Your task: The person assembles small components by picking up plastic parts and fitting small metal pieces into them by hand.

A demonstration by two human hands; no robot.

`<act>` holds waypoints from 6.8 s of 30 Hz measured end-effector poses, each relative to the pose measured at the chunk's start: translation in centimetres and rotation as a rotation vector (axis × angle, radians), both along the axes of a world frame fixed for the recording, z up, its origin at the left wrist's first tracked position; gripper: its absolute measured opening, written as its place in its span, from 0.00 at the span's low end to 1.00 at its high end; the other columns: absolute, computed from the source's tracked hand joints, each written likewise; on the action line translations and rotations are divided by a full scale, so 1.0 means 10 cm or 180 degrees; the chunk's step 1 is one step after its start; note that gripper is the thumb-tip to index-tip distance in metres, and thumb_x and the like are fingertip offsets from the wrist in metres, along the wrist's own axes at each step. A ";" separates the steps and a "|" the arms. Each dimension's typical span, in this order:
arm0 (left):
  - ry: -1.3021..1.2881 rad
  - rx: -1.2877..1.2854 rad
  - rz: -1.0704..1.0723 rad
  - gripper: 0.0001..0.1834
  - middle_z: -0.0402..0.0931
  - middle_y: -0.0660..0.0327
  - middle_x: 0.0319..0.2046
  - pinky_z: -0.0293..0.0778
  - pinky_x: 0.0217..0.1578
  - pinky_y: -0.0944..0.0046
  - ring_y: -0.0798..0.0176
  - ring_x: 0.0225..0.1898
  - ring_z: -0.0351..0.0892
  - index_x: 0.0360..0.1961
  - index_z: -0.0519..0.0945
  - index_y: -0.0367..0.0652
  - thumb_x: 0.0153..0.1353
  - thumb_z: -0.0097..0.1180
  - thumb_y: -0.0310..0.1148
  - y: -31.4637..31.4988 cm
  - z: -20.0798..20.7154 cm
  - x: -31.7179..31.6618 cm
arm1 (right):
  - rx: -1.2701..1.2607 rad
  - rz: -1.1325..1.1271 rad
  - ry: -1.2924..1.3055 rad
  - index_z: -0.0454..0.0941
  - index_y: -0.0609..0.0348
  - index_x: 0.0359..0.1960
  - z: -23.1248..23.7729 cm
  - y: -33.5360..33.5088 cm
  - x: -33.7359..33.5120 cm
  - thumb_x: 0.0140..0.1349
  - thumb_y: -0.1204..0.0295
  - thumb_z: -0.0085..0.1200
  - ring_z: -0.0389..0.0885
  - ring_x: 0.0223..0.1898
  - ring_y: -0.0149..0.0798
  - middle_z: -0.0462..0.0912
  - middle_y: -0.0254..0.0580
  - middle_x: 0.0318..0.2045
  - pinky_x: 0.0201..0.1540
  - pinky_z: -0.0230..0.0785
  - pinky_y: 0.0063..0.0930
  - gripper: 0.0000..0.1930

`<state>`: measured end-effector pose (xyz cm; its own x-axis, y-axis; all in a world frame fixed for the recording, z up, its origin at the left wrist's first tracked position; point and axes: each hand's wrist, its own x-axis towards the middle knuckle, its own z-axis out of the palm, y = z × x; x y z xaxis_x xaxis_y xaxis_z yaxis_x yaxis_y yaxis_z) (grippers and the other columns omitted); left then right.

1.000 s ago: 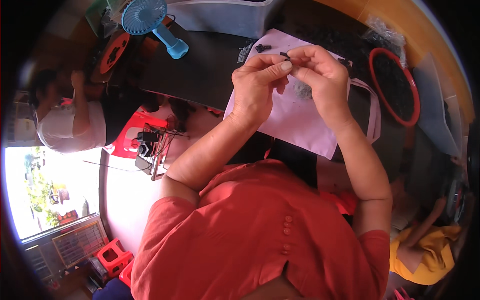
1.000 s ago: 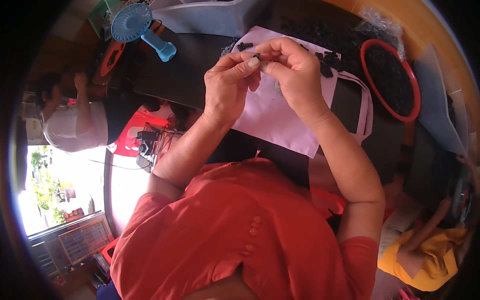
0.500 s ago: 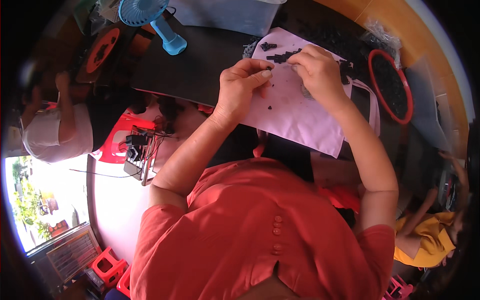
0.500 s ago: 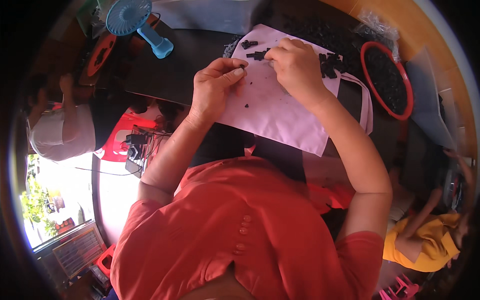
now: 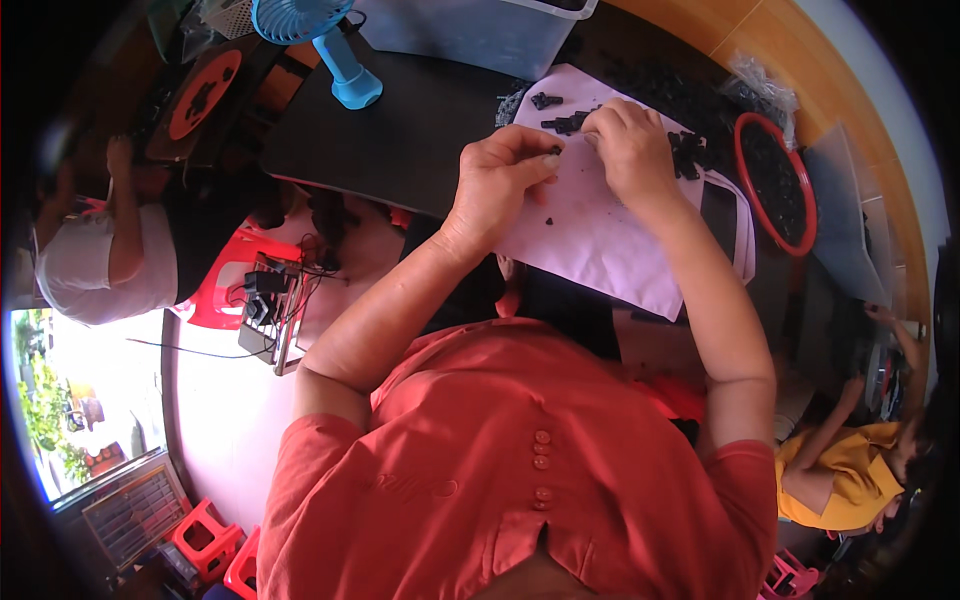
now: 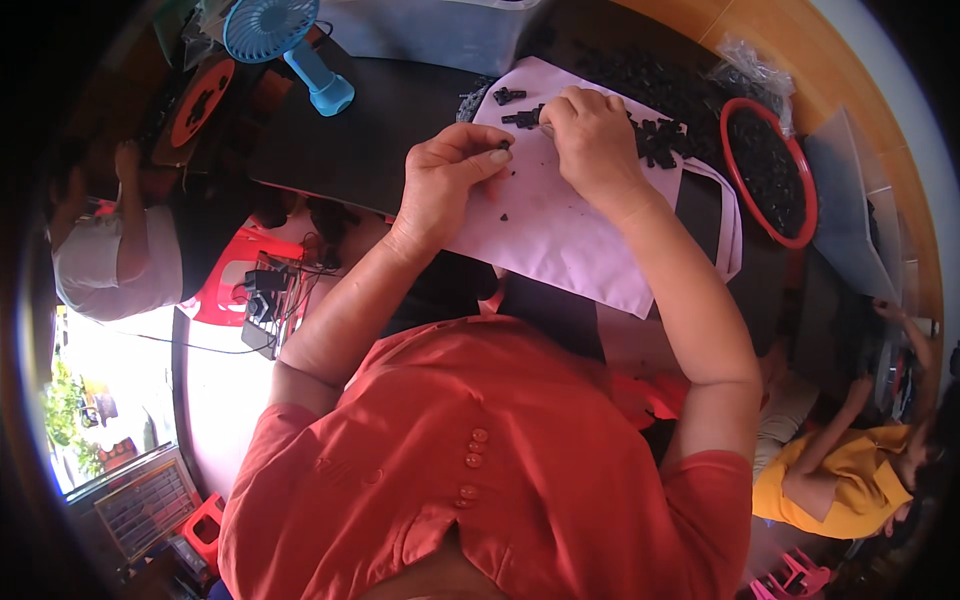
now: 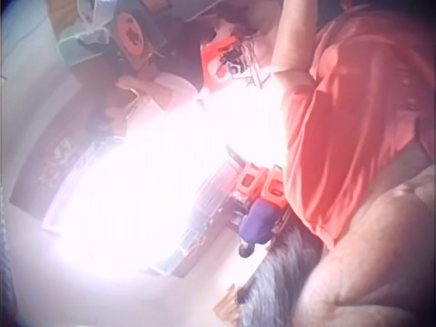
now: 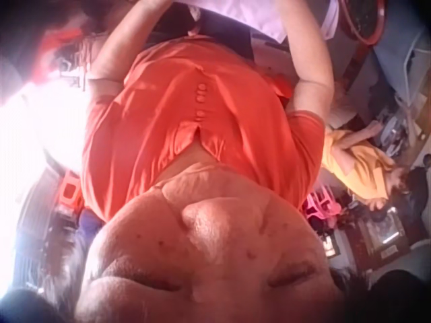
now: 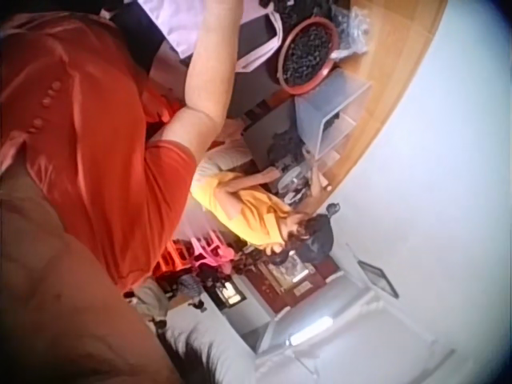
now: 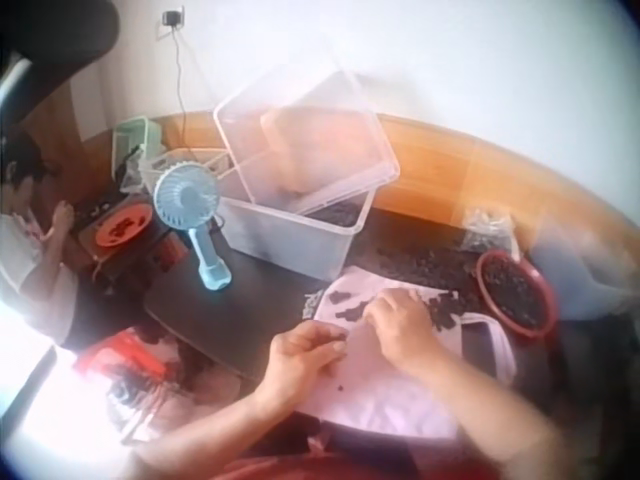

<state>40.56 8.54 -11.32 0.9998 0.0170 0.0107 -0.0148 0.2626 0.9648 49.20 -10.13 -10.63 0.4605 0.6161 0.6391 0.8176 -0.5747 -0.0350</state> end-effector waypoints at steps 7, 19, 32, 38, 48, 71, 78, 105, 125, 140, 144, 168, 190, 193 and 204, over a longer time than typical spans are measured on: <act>-0.0176 0.0179 -0.0004 0.08 0.80 0.62 0.28 0.72 0.25 0.73 0.73 0.26 0.76 0.42 0.82 0.33 0.61 0.60 0.21 -0.13 0.14 0.05 | 0.0936 0.0571 0.1533 0.72 0.61 0.34 0.28 0.00 -0.18 0.57 0.83 0.51 0.79 0.34 0.53 0.79 0.47 0.32 0.36 0.71 0.42 0.06; -0.0189 0.0586 0.0072 0.08 0.79 0.67 0.27 0.71 0.25 0.75 0.77 0.25 0.74 0.41 0.82 0.34 0.60 0.61 0.23 -0.21 0.02 0.10 | 0.0267 0.0572 0.0962 0.72 0.60 0.34 0.32 -0.03 -0.26 0.53 0.83 0.51 0.79 0.36 0.53 0.78 0.45 0.31 0.37 0.70 0.42 0.08; -0.0356 0.0301 0.0222 0.03 0.77 0.64 0.24 0.68 0.20 0.74 0.75 0.21 0.72 0.34 0.78 0.36 0.60 0.58 0.20 -0.22 -0.01 0.08 | 0.0266 0.0538 0.0045 0.77 0.58 0.47 0.28 0.12 -0.42 0.52 0.75 0.53 0.79 0.37 0.44 0.79 0.39 0.32 0.42 0.68 0.37 0.18; -0.0338 0.0259 0.0177 0.03 0.78 0.66 0.26 0.66 0.22 0.75 0.77 0.23 0.70 0.36 0.78 0.37 0.61 0.60 0.21 -0.23 -0.04 0.09 | 0.0126 0.0351 -0.0093 0.78 0.57 0.49 0.26 0.11 -0.45 0.52 0.77 0.53 0.78 0.33 0.43 0.77 0.39 0.30 0.39 0.69 0.36 0.19; -0.0100 0.0430 -0.0015 0.06 0.77 0.67 0.27 0.66 0.23 0.75 0.77 0.24 0.70 0.39 0.81 0.37 0.61 0.60 0.22 -0.24 0.05 0.06 | -0.0433 -0.1823 0.0430 0.83 0.51 0.38 0.35 -0.92 0.39 0.56 0.77 0.54 0.82 0.40 0.50 0.84 0.39 0.37 0.43 0.74 0.44 0.09; -0.0096 0.0465 -0.0094 0.06 0.76 0.67 0.26 0.67 0.23 0.75 0.77 0.24 0.70 0.39 0.81 0.37 0.60 0.60 0.23 -0.21 0.05 0.05 | -0.0911 -0.2086 0.0870 0.85 0.48 0.37 0.28 -0.99 0.47 0.55 0.75 0.57 0.81 0.42 0.47 0.81 0.40 0.34 0.44 0.71 0.44 0.09; -0.0059 0.0530 -0.0139 0.09 0.79 0.65 0.30 0.68 0.26 0.76 0.76 0.28 0.75 0.43 0.82 0.35 0.61 0.59 0.21 -0.20 0.03 0.06 | -0.0921 -0.2128 0.0963 0.86 0.47 0.38 0.30 -0.99 0.45 0.55 0.75 0.57 0.80 0.44 0.47 0.80 0.40 0.35 0.47 0.69 0.44 0.11; 0.0037 -0.0166 0.0022 0.07 0.78 0.65 0.25 0.66 0.24 0.76 0.76 0.22 0.71 0.41 0.81 0.35 0.62 0.61 0.24 -0.16 0.08 0.07 | 0.1176 0.0556 0.2620 0.77 0.64 0.37 0.45 -0.06 -0.18 0.57 0.79 0.59 0.76 0.33 0.27 0.80 0.33 0.30 0.39 0.70 0.22 0.07; 0.0033 -0.0243 -0.0049 0.06 0.80 0.62 0.27 0.71 0.24 0.73 0.73 0.23 0.75 0.39 0.81 0.34 0.61 0.60 0.23 -0.14 0.05 0.08 | 0.1588 0.0422 0.2814 0.79 0.65 0.40 0.30 0.05 -0.29 0.61 0.79 0.56 0.81 0.35 0.31 0.84 0.39 0.33 0.41 0.73 0.24 0.07; -0.0060 -0.0099 -0.0010 0.06 0.79 0.62 0.26 0.70 0.22 0.73 0.73 0.23 0.75 0.39 0.81 0.33 0.62 0.60 0.22 -0.18 0.02 0.08 | 0.1398 0.0265 0.2691 0.79 0.66 0.37 0.35 0.07 -0.34 0.59 0.81 0.56 0.81 0.34 0.34 0.84 0.41 0.31 0.38 0.72 0.24 0.05; -0.0014 -0.0141 -0.0114 0.05 0.80 0.62 0.27 0.71 0.22 0.73 0.73 0.23 0.75 0.39 0.81 0.34 0.61 0.60 0.22 -0.16 0.02 0.08 | 0.1153 0.0364 0.1783 0.78 0.65 0.34 0.33 0.08 -0.37 0.55 0.84 0.55 0.81 0.32 0.44 0.80 0.43 0.30 0.37 0.72 0.29 0.06; 0.0055 -0.0635 -0.0301 0.09 0.81 0.53 0.32 0.75 0.24 0.69 0.64 0.27 0.81 0.44 0.79 0.29 0.65 0.54 0.21 -0.12 0.06 0.09 | 0.1593 0.0503 0.1706 0.80 0.65 0.35 0.24 0.09 -0.35 0.56 0.85 0.57 0.80 0.31 0.35 0.80 0.39 0.29 0.35 0.71 0.25 0.07; -0.0026 -0.0280 0.0026 0.05 0.81 0.60 0.29 0.72 0.27 0.72 0.70 0.25 0.77 0.37 0.81 0.32 0.59 0.60 0.19 -0.14 0.03 0.09 | 0.1049 0.0473 0.1060 0.77 0.56 0.37 0.20 0.13 -0.43 0.45 0.81 0.58 0.78 0.30 0.44 0.77 0.37 0.31 0.34 0.69 0.35 0.14; -0.0146 -0.0421 0.0162 0.04 0.80 0.62 0.26 0.72 0.25 0.73 0.72 0.23 0.75 0.35 0.81 0.32 0.57 0.61 0.19 -0.17 0.00 0.10 | 0.0786 0.0232 0.0379 0.77 0.54 0.39 0.11 0.16 -0.40 0.42 0.80 0.60 0.77 0.30 0.43 0.76 0.36 0.32 0.32 0.67 0.35 0.18; -0.0098 -0.0434 -0.0145 0.06 0.80 0.63 0.31 0.72 0.36 0.74 0.72 0.32 0.77 0.37 0.82 0.33 0.64 0.58 0.25 -0.13 0.01 0.10 | 0.0895 0.0218 -0.0285 0.77 0.56 0.39 0.11 0.16 -0.34 0.41 0.79 0.63 0.76 0.30 0.44 0.76 0.38 0.30 0.33 0.67 0.36 0.19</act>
